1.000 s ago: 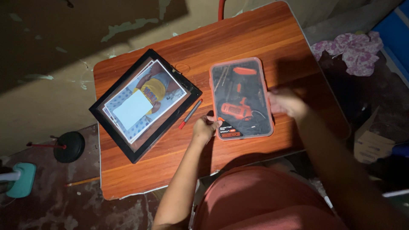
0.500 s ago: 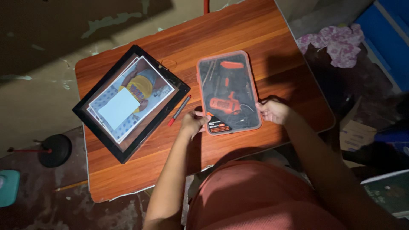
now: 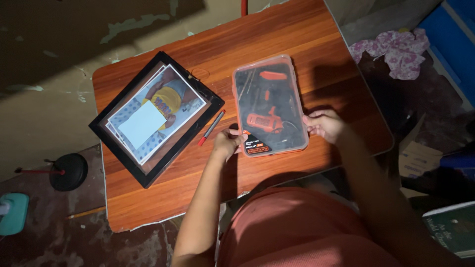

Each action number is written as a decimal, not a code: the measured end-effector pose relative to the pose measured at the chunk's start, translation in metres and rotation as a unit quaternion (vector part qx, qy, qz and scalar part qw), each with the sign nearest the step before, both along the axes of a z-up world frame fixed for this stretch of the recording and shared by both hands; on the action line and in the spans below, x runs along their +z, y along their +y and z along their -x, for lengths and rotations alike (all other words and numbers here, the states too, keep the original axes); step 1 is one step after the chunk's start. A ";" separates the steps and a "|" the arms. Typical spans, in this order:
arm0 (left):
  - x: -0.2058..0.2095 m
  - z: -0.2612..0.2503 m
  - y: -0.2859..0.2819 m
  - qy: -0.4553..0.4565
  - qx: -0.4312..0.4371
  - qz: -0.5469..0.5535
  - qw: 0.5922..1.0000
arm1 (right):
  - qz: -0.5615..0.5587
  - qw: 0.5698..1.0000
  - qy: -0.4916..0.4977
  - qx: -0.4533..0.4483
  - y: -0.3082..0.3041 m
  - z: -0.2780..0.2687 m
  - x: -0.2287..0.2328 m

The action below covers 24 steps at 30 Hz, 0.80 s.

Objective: The person retrieves a cordless drill from a plastic case, attaches a screw bit, and drives screws into a wall-mounted shelf. They handle a screw, the drill, and the shelf while working at a wooden table.

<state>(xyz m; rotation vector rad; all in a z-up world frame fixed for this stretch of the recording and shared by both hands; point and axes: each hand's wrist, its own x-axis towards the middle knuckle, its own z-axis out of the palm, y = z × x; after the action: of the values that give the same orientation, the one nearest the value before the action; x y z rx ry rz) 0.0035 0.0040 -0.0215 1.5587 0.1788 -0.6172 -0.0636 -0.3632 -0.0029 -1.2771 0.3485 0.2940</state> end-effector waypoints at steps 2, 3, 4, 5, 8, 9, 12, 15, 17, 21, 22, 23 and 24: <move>0.001 0.005 -0.001 -0.044 0.015 -0.027 0.999 | 0.010 1.000 0.004 0.010 0.004 0.003 0.022; 0.004 0.008 -0.002 -0.067 0.022 -0.040 0.997 | 0.015 1.000 0.005 0.015 0.008 0.004 0.034; 0.006 0.012 -0.002 -0.088 0.016 -0.057 0.994 | -0.005 0.999 -0.013 0.029 0.013 0.004 0.047; 0.009 0.017 -0.002 -0.109 0.010 -0.074 0.991 | -0.025 0.998 -0.031 0.044 0.021 0.006 0.059; 0.022 0.041 0.003 -0.232 -0.011 -0.131 0.964 | -0.054 0.995 -0.059 0.055 0.052 0.007 0.097; 0.029 0.050 0.005 -0.281 -0.018 -0.151 0.948 | -0.059 0.995 -0.064 0.053 0.063 0.006 0.109; 0.053 0.076 0.016 -0.251 -0.081 -0.047 0.964 | -0.029 0.997 -0.060 0.042 0.095 0.004 0.141; 0.070 0.095 0.020 -0.439 -0.107 -0.137 0.881 | 0.011 0.996 -0.087 0.029 0.132 0.001 0.161; 0.069 0.103 0.017 -0.393 -0.065 -0.176 0.900 | -0.003 0.991 -0.123 0.050 0.162 -0.002 0.164; 0.043 0.100 0.017 -0.349 0.011 -0.205 0.914 | 0.113 0.956 -0.237 0.133 0.221 -0.001 0.151; 0.033 0.099 0.018 -0.340 0.025 -0.199 0.919 | 0.118 0.943 -0.270 0.154 0.230 0.002 0.143; 0.024 0.097 0.019 -0.332 0.039 -0.192 0.923 | 0.123 0.929 -0.302 0.174 0.238 0.004 0.134; 0.015 0.096 0.021 -0.322 0.053 -0.186 0.927 | 0.127 0.914 -0.333 0.194 0.243 0.007 0.123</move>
<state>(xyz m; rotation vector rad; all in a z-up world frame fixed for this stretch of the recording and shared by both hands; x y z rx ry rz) -0.0927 0.0252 -0.0066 2.0252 -0.1280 0.0454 -0.0703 -0.1200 0.1206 -1.6165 -0.4733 0.1307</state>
